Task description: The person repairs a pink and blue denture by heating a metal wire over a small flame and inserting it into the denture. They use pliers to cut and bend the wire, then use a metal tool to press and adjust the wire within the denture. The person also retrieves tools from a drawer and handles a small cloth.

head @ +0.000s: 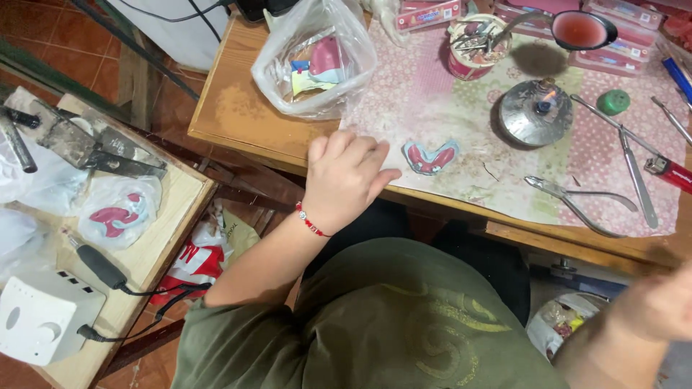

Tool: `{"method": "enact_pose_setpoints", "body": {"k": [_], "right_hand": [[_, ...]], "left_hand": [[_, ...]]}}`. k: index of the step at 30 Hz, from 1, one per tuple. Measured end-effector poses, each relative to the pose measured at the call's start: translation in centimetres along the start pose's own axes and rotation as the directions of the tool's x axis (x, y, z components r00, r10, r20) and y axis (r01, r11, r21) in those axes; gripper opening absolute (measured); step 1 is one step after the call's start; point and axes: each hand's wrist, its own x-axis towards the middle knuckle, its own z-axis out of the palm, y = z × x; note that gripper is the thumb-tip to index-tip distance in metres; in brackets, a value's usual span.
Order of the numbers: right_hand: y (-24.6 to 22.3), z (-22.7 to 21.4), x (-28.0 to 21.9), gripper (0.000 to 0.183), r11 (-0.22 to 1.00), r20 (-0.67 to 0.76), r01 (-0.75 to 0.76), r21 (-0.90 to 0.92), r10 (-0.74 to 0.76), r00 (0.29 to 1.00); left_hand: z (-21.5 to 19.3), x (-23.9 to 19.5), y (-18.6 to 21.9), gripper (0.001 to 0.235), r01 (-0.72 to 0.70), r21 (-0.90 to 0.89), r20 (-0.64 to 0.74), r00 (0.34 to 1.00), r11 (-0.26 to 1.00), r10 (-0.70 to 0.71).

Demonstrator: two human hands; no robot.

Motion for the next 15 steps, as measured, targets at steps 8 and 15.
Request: {"method": "enact_pose_setpoints", "body": {"k": [8,15], "right_hand": [[-28.1,12.0,12.8,0.012,0.917,0.196,0.181,0.354,-0.262,0.945],[-32.8,16.1,15.4,0.007,0.873,0.431,0.219,0.436,-0.415,0.801]], "left_hand": [[-1.5,0.2,-0.3,0.012,-0.304,-0.186,-0.142,0.949,0.934,0.281],[-0.7,-0.5,-0.4,0.010,-0.352,-0.221,-0.146,0.934,0.909,0.327]]}}
